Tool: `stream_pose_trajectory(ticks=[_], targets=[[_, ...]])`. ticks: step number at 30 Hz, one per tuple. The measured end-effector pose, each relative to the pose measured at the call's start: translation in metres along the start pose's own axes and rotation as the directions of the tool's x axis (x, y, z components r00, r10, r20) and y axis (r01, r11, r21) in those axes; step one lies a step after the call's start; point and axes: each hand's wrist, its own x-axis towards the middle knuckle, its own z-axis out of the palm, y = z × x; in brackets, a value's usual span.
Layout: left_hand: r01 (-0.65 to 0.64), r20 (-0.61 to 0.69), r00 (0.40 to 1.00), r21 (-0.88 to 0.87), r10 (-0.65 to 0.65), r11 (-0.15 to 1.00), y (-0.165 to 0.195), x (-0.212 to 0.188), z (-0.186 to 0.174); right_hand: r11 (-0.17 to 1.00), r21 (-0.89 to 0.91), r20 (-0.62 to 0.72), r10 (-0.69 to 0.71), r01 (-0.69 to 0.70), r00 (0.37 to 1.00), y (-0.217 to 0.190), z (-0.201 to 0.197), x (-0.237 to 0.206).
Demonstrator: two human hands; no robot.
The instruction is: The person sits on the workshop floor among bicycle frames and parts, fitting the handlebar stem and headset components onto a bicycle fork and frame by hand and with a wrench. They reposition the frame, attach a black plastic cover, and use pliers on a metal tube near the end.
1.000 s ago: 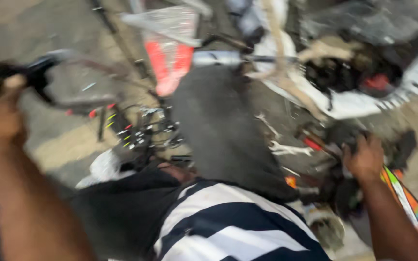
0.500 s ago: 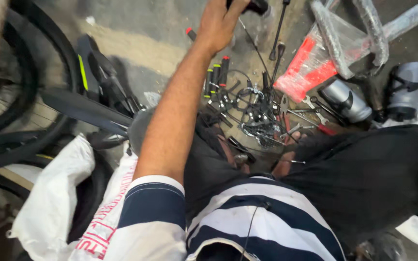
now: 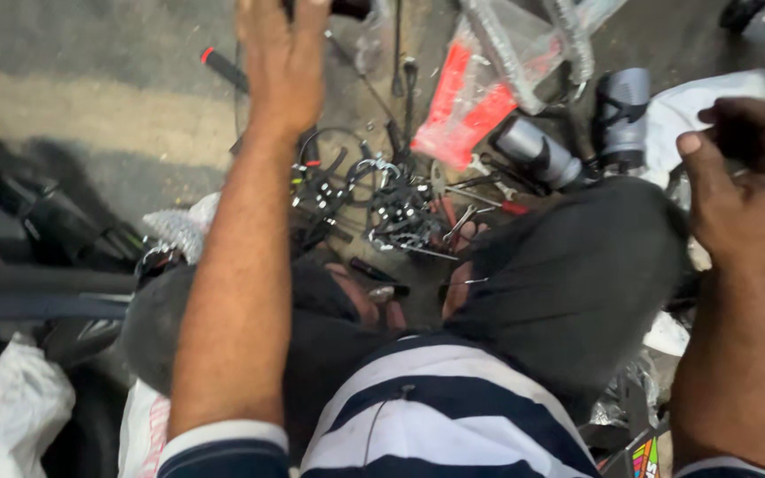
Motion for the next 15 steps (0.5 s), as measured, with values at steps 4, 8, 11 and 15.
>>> stream_pose_trajectory(ticks=[4, 8, 11, 15], targets=[[0.36, 0.12, 0.928, -0.533, -0.353, 0.765, -0.005, 0.003, -0.009, 0.831, 0.139, -0.116, 0.554, -0.539, 0.824, 0.073, 0.005, -0.038], [0.317, 0.13, 0.948, -0.471, -0.291, 0.823, -0.02, 0.004, -0.028, 0.743, -0.162, 0.037, 0.662, -0.649, 0.749, 0.132, 0.06, -0.138], [0.305, 0.158, 0.952, -0.538, -0.261, 0.786, -0.028, 0.002, -0.041, 0.648, -0.482, 0.079, 0.702, -0.589, 0.708, 0.152, 0.082, -0.214], [0.475, 0.315, 0.874, -0.405, -0.369, 0.781, -0.033, 0.002, -0.057, 0.57, -0.667, -0.033, 0.621, -0.48, 0.783, 0.162, 0.077, -0.272]])
